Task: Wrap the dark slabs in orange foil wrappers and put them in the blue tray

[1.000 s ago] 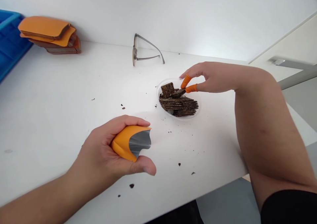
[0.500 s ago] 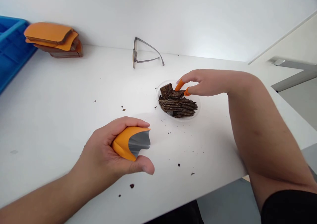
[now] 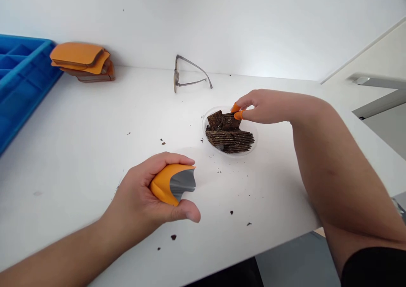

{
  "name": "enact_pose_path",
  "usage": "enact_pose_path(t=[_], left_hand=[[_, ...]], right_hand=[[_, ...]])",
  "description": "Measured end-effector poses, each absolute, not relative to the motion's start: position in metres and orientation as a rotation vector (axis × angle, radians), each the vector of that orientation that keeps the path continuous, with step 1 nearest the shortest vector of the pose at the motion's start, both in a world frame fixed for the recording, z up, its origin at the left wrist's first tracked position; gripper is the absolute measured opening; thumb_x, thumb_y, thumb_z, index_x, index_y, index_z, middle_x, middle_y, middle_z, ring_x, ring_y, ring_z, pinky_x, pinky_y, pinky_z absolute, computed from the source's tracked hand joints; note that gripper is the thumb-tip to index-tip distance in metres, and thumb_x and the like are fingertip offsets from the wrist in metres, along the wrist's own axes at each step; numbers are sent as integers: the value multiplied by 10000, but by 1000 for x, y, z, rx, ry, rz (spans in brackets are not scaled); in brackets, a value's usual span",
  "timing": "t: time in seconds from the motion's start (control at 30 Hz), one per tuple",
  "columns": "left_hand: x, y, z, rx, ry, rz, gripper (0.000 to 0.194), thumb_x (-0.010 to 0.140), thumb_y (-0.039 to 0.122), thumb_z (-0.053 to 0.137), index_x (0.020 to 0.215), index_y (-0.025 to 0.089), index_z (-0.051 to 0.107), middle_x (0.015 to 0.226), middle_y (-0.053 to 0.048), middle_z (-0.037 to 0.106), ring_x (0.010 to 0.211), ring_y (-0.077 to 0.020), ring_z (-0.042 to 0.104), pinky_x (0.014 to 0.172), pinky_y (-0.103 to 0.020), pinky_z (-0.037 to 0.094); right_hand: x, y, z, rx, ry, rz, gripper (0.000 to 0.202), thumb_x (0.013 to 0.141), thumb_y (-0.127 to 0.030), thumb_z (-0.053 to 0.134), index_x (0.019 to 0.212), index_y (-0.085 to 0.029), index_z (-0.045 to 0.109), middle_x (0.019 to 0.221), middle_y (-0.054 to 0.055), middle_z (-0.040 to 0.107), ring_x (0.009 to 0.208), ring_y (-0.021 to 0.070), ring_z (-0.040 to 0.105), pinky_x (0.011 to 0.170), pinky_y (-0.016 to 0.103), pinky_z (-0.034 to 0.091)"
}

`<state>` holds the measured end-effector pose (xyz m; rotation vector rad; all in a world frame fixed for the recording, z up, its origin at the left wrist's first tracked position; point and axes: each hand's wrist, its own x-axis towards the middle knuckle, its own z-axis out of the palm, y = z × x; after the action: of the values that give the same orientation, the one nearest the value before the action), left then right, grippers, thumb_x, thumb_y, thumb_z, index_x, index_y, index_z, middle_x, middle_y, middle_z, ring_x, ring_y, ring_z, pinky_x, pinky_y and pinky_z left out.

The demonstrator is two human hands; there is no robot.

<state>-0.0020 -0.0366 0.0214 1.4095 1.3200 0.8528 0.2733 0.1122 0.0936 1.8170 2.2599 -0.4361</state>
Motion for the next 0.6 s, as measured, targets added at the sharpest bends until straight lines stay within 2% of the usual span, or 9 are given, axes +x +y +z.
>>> enact_pose_path(t=[0.13,0.27,0.53,0.6], left_hand=[[-3,-38,21,1400,1311,860,614,500,606,947,977,280,739,867,-22,694,691,-159,620,578,-232,552],[-4,-37,21,1396,1308,838,644,490,620,946,994,279,737,868,-18,685,683,-150,597,577,-229,538],[0,-40,21,1390,1338,888,678,481,738,884,984,306,744,875,1,675,706,-138,602,592,-206,535],[1,-41,22,1378,1328,886,691,473,757,870,986,312,744,875,4,676,700,-130,594,591,-199,530]], right_hand=[[276,111,102,1855,2274,-424,344,763,-562,711,1082,-448,768,1280,-35,718,1108,366,688,895,570,563],[281,111,108,1856,2345,-419,313,756,-574,732,1032,-436,787,1259,-28,723,1099,345,691,818,504,573],[283,108,113,1901,2518,-438,203,765,-543,791,914,-405,803,1253,-55,728,923,263,707,729,418,524],[284,106,114,1936,2502,-423,231,779,-550,781,954,-400,803,1216,-42,741,861,240,693,702,406,505]])
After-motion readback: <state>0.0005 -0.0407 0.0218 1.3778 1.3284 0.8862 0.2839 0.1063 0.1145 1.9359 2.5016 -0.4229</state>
